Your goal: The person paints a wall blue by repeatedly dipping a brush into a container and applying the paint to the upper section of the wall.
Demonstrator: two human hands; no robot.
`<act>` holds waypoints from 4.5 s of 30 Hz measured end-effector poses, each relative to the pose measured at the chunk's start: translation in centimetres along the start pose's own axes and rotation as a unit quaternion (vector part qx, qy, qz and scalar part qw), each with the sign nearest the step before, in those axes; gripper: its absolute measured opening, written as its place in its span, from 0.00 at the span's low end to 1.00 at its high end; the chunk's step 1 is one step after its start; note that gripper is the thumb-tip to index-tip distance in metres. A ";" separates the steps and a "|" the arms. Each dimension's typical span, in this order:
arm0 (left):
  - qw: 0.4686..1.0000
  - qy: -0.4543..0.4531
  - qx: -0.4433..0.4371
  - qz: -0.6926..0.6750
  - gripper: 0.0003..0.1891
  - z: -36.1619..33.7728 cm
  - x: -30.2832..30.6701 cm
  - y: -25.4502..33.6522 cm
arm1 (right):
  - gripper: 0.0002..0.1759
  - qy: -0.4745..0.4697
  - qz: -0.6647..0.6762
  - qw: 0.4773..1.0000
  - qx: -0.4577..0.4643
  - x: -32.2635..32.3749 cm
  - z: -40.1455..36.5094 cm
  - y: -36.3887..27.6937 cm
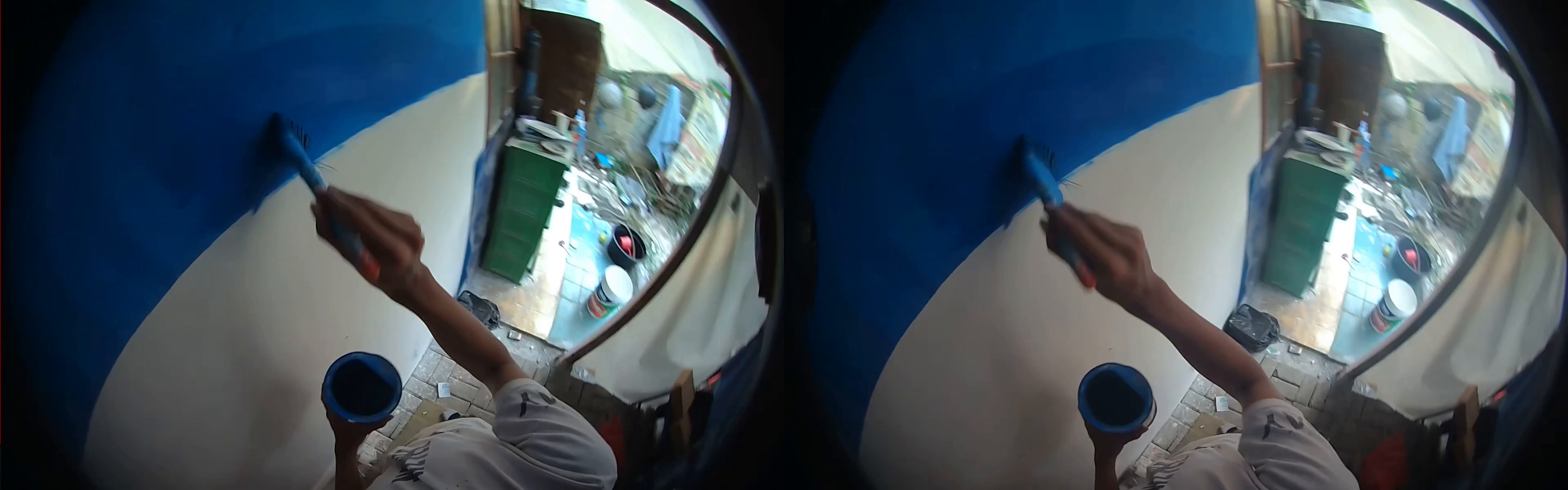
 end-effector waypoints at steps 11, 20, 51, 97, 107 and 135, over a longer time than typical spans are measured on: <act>1.000 -0.004 -0.031 0.005 0.72 -1.0 0.6 1.1 | 0.08 0.101 -0.066 0.978 -0.168 3.3 -0.2 11.3; 0.998 -0.005 -0.010 0.064 0.72 -1.2 1.7 1.4 | 0.09 -0.008 0.019 0.998 -0.066 -1.7 -0.7 -3.2; 0.999 0.035 -0.004 0.021 0.72 -2.1 3.8 0.2 | 0.16 -0.075 0.018 0.995 -0.057 -0.8 6.6 1.3; 0.993 0.097 -0.026 0.056 0.72 -4.8 6.1 3.6 | 0.17 -0.172 0.122 0.977 -0.031 1.8 4.6 -5.1; 0.957 0.118 -0.111 0.240 0.71 -1.1 9.7 9.7 | 0.07 -0.358 0.242 0.764 -0.480 5.5 -7.5 -8.4; 0.956 0.064 -0.144 0.247 0.67 -2.0 6.1 10.1 | 0.09 -0.384 0.196 0.838 -0.336 5.8 -12.8 -14.2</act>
Point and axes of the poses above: each hand's wrist, its own z-axis towards the middle knuckle, its own x-axis out of the back of the hand, y = z × x, the point moved 6 cm from there along z, towards the middle knuckle, and after that the axes turned 2 degrees about y, right-handed, at the moved point
